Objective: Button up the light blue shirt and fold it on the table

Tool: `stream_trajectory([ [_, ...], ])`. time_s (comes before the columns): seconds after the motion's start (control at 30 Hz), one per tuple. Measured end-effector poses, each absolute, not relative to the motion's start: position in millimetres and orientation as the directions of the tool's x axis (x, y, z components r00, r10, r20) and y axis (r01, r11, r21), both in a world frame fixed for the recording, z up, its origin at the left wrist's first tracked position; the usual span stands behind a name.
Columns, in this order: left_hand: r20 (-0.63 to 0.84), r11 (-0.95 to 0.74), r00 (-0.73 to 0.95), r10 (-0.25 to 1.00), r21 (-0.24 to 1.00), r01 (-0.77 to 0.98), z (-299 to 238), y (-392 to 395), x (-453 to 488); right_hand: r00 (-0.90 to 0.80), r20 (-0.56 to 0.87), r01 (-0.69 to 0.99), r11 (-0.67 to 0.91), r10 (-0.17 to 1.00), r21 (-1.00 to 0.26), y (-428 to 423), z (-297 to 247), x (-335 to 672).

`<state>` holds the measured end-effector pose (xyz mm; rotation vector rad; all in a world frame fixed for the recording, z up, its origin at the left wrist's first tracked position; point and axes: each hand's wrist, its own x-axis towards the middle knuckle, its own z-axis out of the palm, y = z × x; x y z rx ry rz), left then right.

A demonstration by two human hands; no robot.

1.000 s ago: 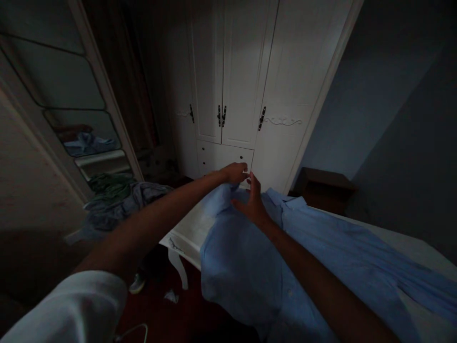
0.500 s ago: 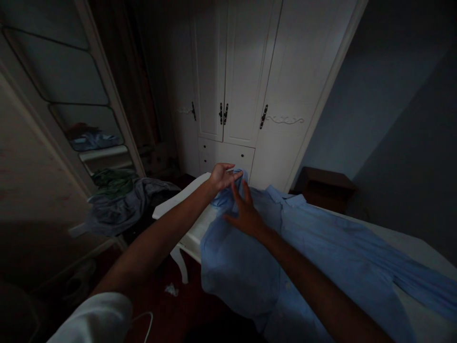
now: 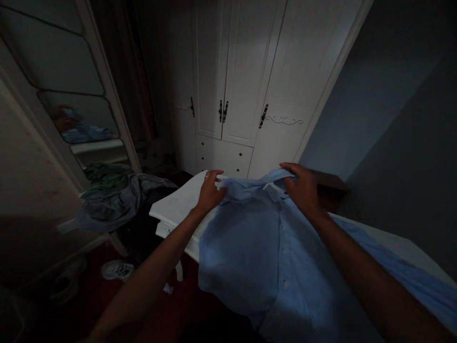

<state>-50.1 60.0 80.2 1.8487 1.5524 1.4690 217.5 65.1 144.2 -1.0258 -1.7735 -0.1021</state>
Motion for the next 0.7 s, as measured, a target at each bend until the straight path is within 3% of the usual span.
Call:
stream_trajectory([
  [0.07,0.458,-0.358,0.050,0.888,0.618,0.700,56,52,-63,-0.240,0.855,0.742,0.655,0.460,-0.143,48,167,232],
  [0.13,0.346,-0.331,0.157,0.925,0.531,0.780,35,48,-69,-0.407,0.816,0.759,0.649,0.410,0.052,31,179,249],
  [0.27,0.285,-0.270,0.154,0.946,0.432,0.860,17,49,-67,-0.583,0.680,0.722,0.667,0.444,0.184,-8,164,294],
  [0.33,0.294,-0.254,0.141,0.945,0.388,0.886,18,53,-62,-0.582,0.620,0.735,0.666,0.527,0.124,-30,141,314],
  [0.4,0.278,-0.243,0.148,0.949,0.350,0.904,21,58,-59,-0.500,0.496,0.806,0.591,0.710,-0.033,-50,115,330],
  [0.5,0.267,-0.232,0.149,0.952,0.314,0.921,23,63,-59,-0.338,0.057,0.853,0.332,0.939,-0.404,-70,89,348],
  [0.57,0.288,-0.232,0.148,0.946,0.285,0.930,21,63,-63,-0.282,-0.240,0.774,0.073,0.929,-0.629,-72,83,357],
  [0.6,0.297,-0.241,0.159,0.941,0.264,0.934,20,62,-66,-0.247,-0.315,0.708,-0.051,0.917,-0.704,-71,82,362],
  [0.63,0.302,-0.257,0.179,0.936,0.239,0.936,18,60,-68,-0.194,-0.327,0.650,-0.129,0.925,-0.749,-70,82,366],
  [0.7,0.300,-0.296,0.232,0.925,0.189,0.936,15,58,-72,-0.006,-0.117,0.662,-0.083,0.993,-0.745,-68,80,374],
])
